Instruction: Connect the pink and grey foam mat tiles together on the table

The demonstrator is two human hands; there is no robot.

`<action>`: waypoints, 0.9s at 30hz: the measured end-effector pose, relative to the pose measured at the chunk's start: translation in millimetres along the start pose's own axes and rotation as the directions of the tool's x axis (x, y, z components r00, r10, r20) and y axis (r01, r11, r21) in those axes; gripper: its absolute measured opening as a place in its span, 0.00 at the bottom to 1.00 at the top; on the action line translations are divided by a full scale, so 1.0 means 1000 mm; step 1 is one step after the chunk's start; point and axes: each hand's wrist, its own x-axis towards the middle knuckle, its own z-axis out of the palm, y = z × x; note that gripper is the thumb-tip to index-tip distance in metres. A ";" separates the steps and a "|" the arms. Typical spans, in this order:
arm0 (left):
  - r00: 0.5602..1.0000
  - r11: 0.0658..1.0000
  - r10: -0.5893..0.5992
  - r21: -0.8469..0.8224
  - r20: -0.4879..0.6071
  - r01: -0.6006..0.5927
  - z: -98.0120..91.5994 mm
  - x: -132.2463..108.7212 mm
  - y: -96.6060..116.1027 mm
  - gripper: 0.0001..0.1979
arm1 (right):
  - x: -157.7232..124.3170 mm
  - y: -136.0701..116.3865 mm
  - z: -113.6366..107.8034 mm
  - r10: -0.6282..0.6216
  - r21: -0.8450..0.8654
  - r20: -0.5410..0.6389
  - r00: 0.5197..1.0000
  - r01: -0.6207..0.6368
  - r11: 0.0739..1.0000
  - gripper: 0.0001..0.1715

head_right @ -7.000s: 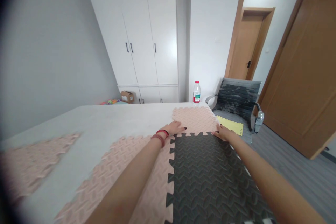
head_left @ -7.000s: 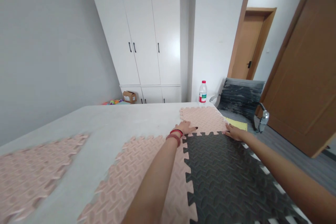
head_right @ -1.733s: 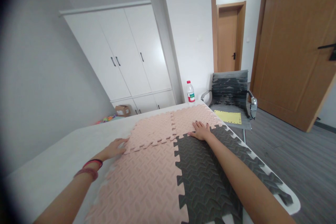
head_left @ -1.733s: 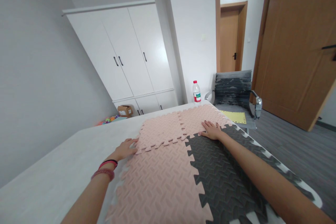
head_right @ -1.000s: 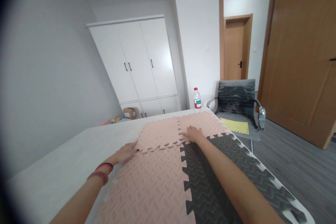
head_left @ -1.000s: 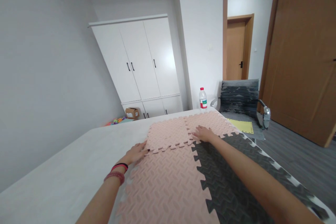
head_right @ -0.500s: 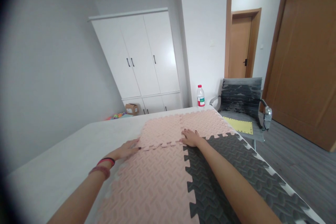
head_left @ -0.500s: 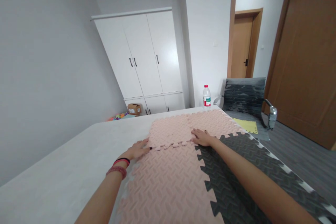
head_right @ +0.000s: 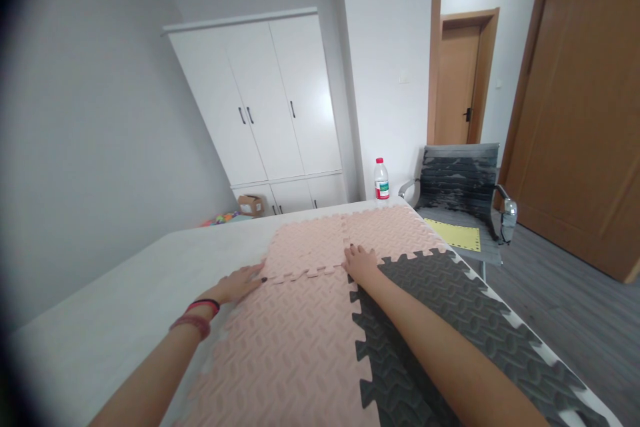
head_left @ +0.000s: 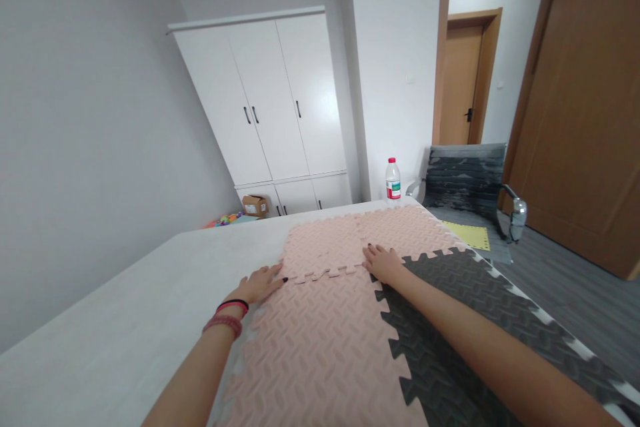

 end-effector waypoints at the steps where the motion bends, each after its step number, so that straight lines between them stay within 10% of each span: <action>1: 1.000 1.000 -0.013 0.007 0.011 0.013 -0.001 0.000 0.002 0.29 | 0.001 -0.006 -0.002 0.026 -0.025 0.000 1.000 -0.026 0.999 0.30; 11: 0.999 0.996 -0.037 0.078 0.035 0.034 -0.017 0.002 0.031 0.26 | 0.009 -0.035 -0.030 0.074 -0.107 0.070 0.995 -0.066 0.992 0.22; 20: 0.988 0.970 -0.118 0.201 -0.101 0.136 -0.013 0.003 0.067 0.27 | 0.044 -0.086 -0.013 0.389 -0.167 0.161 0.907 -0.363 0.917 0.59; 27: 0.987 0.974 -0.104 0.190 -0.122 0.127 -0.011 -0.005 0.064 0.35 | 0.058 -0.088 -0.016 0.331 -0.081 0.254 0.909 -0.321 0.944 0.52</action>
